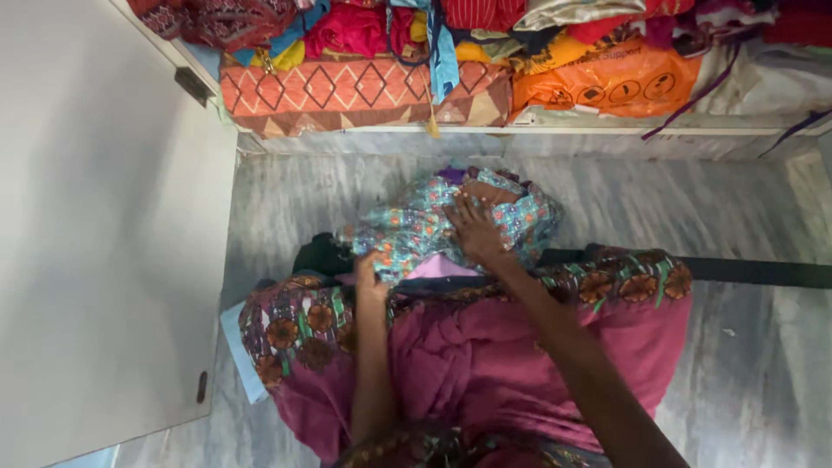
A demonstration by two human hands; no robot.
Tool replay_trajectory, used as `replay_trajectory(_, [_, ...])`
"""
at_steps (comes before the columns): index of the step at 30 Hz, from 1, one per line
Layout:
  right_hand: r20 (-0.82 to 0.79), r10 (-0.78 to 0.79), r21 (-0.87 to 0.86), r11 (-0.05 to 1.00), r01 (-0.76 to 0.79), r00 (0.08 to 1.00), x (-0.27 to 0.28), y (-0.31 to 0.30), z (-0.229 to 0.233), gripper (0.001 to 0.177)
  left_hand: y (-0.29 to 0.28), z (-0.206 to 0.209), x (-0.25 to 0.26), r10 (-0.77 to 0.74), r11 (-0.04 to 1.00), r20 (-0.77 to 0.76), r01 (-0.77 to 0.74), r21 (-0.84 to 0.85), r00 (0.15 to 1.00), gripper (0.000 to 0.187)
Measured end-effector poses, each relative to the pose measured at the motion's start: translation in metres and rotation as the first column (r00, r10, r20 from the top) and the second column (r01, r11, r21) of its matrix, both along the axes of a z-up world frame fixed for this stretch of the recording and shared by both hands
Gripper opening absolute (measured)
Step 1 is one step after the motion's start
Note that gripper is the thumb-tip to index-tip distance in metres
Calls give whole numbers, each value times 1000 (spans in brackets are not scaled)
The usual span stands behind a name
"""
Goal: The person sits on the floor and folds several pieces of clothing, including a light green floral garment, a purple patterned cloth, and a blue floral piece. The person smooths and folds each item by hand, stacking them into a small pile.
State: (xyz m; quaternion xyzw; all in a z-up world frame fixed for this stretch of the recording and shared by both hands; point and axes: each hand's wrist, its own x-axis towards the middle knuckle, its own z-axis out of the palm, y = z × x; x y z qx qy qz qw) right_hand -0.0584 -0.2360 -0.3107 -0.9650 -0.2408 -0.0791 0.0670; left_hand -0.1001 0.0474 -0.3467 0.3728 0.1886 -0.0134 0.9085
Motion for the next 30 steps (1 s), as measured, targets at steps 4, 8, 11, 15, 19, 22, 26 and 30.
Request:
replay_trajectory(4, [-38,-25,57,998,27,999,8,-9,-20,64,-7,0,-3,72,997,10,-72,-19,997,35])
replay_trajectory(8, [44,-50,410,911,28,998,9,-31,-23,70,5,3,7,167,970,3,-165,176,986,59])
replay_trajectory(11, [-84,-186,753,632,185,979,-7,-69,-21,68,-6,13,21,135,918,143,-178,355,981,50])
replay_trajectory(15, [-508,47,847,-153,508,860,-22,-117,-12,72,-71,48,34,-75,815,303,-117,568,950,50])
replay_trajectory(19, [-503,409,615,-451,647,762,-22,-135,-8,77,-183,73,18,-454,290,296,-175,941,840,90])
replay_trajectory(22, [-430,538,601,-429,674,725,-22,-127,-16,75,-242,64,2,-713,83,280,-319,944,643,95])
replay_trajectory(26, [-682,104,712,-128,690,724,-27,-119,-30,60,-256,27,0,-800,65,85,-56,996,594,89])
replay_trajectory(30, [-690,-44,719,-149,679,722,-25,-116,-32,53,-223,8,17,-702,431,342,-10,902,625,40])
